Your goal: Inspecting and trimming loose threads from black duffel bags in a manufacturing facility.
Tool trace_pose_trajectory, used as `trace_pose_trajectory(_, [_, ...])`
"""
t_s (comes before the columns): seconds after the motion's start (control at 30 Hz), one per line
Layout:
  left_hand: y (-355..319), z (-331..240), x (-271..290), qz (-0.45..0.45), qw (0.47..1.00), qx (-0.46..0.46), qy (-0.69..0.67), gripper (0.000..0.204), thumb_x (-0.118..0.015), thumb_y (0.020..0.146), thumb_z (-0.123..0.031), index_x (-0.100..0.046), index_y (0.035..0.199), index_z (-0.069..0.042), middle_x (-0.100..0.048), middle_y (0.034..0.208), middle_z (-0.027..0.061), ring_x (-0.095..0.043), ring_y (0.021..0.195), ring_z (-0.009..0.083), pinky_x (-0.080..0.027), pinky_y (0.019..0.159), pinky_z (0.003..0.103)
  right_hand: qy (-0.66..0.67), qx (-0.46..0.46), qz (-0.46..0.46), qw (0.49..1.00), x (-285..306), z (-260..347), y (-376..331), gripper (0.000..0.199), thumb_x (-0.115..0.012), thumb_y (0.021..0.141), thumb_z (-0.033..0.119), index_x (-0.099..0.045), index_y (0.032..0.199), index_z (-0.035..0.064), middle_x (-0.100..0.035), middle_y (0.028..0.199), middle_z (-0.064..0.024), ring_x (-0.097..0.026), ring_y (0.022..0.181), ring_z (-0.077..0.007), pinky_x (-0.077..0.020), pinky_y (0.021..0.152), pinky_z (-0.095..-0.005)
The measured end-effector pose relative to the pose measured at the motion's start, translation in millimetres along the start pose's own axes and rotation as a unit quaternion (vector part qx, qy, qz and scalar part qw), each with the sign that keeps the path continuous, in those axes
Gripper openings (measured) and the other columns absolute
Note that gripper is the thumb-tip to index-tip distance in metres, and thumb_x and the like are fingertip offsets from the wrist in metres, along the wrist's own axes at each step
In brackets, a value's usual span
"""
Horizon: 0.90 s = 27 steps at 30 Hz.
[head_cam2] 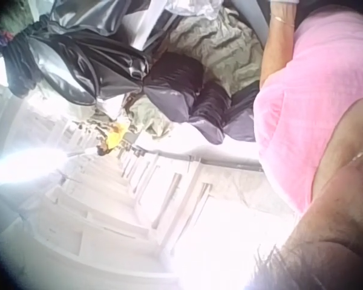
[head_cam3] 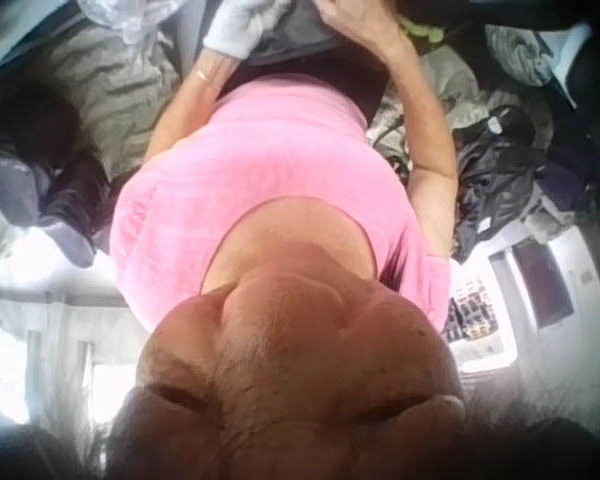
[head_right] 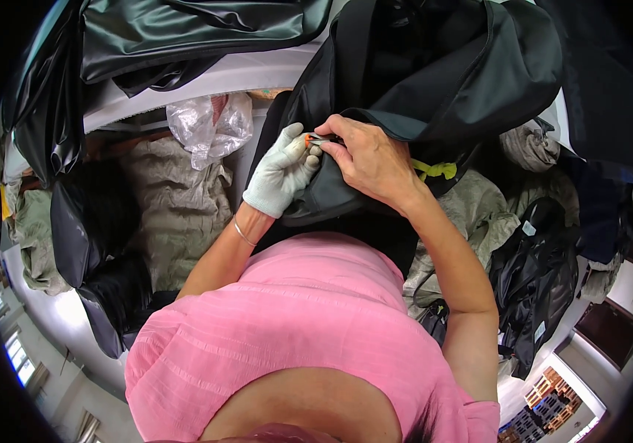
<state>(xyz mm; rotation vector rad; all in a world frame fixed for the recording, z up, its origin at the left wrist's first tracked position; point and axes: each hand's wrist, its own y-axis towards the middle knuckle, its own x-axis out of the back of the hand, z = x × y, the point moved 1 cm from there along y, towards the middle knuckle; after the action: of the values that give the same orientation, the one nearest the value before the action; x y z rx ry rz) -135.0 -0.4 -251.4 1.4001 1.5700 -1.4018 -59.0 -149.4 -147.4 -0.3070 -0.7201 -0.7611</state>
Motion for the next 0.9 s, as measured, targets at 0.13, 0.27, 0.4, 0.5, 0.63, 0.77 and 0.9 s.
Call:
trace_pose_trajectory(0.13, [1, -4, -6, 0.005, 1.0, 0.005, 0.026, 0.041, -0.054, 0.096, -0.006, -0.036, 0.132, 0.0, -0.054, 0.116, 0.0153, -0.062, 0.1, 0.0209, -0.054, 0.087, 0.028, -0.011, 0.0, -0.005, 1.0, 2, 0, 2, 0.014, -0.06, 0.09, 0.014, -0.06, 0.1, 0.0038, -0.067, 0.09, -0.0147, -0.065, 0.085, -0.0348, -0.0503, 0.07, -0.0394])
trace_pose_trajectory(0.27, [-1, 2, -14, -0.03, 0.996, -0.015, 0.078, 0.05, -0.06, 0.092, -0.007, -0.036, 0.135, -0.002, -0.054, 0.117, 0.0116, -0.058, 0.104, 0.0177, -0.051, 0.09, 0.027, 0.029, 0.011, -0.041, 0.999, -1, -7, -8, 0.015, -0.061, 0.09, 0.015, -0.062, 0.1, 0.0031, -0.066, 0.09, -0.0154, -0.065, 0.086, -0.0332, -0.0512, 0.075, -0.0367])
trace_pose_trajectory(0.4, [0, -1, -4, -0.016, 0.986, -0.036, 0.161, 0.041, -0.064, 0.089, -0.01, -0.046, 0.125, -0.005, -0.058, 0.109, 0.0064, -0.06, 0.095, 0.0131, -0.052, 0.083, 0.025, 0.072, 0.019, -0.053, 0.996, -19, -13, -7, 0.031, -0.064, 0.09, 0.026, -0.06, 0.111, 0.0048, -0.066, 0.1, -0.0151, -0.064, 0.096, -0.0332, -0.05, 0.082, -0.0383])
trace_pose_trajectory(0.5, [-4, 0, -7, -0.032, 0.975, -0.07, 0.21, 0.03, -0.065, 0.089, -0.009, -0.051, 0.115, -0.007, -0.06, 0.102, 0.0044, -0.061, 0.086, 0.0123, -0.053, 0.075, 0.024, 0.041, -0.009, 0.013, 0.999, -17, -5, -7, 0.044, -0.067, 0.087, 0.035, -0.059, 0.12, 0.0065, -0.066, 0.103, -0.0146, -0.064, 0.099, -0.0339, -0.0492, 0.085, -0.0398])
trace_pose_trajectory(0.63, [-3, 5, -8, 0.014, 0.978, -0.057, 0.2, 0.027, -0.064, 0.091, -0.009, -0.051, 0.114, -0.008, -0.061, 0.104, 0.0047, -0.062, 0.088, 0.0127, -0.054, 0.074, 0.024, -0.019, -0.052, -0.042, 0.998, -30, -16, -12, 0.036, -0.068, 0.084, 0.035, -0.062, 0.102, 0.0041, -0.068, 0.091, -0.0165, -0.066, 0.092, -0.0345, -0.0511, 0.076, -0.0457])
trace_pose_trajectory(0.77, [-6, 3, -7, -0.027, 0.974, -0.038, 0.224, 0.027, -0.059, 0.096, -0.016, -0.05, 0.12, -0.008, -0.061, 0.111, 0.0064, -0.063, 0.092, 0.0132, -0.054, 0.077, 0.026, -0.043, -0.102, -0.042, 0.993, -29, -9, -13, 0.035, -0.067, 0.084, 0.035, -0.061, 0.098, 0.0033, -0.068, 0.091, -0.0165, -0.066, 0.091, -0.0346, -0.0525, 0.073, -0.0466])
trace_pose_trajectory(0.9, [-4, 2, -3, -0.004, 0.987, -0.003, 0.16, 0.033, -0.056, 0.098, -0.02, -0.048, 0.127, -0.008, -0.061, 0.114, 0.0078, -0.062, 0.098, 0.016, -0.054, 0.083, 0.029, -0.01, -0.137, -0.02, 0.99, -35, -22, -11, 0.028, -0.064, 0.084, 0.028, -0.061, 0.096, 0.0029, -0.068, 0.092, -0.0179, -0.065, 0.093, -0.0361, -0.0519, 0.074, -0.0471])
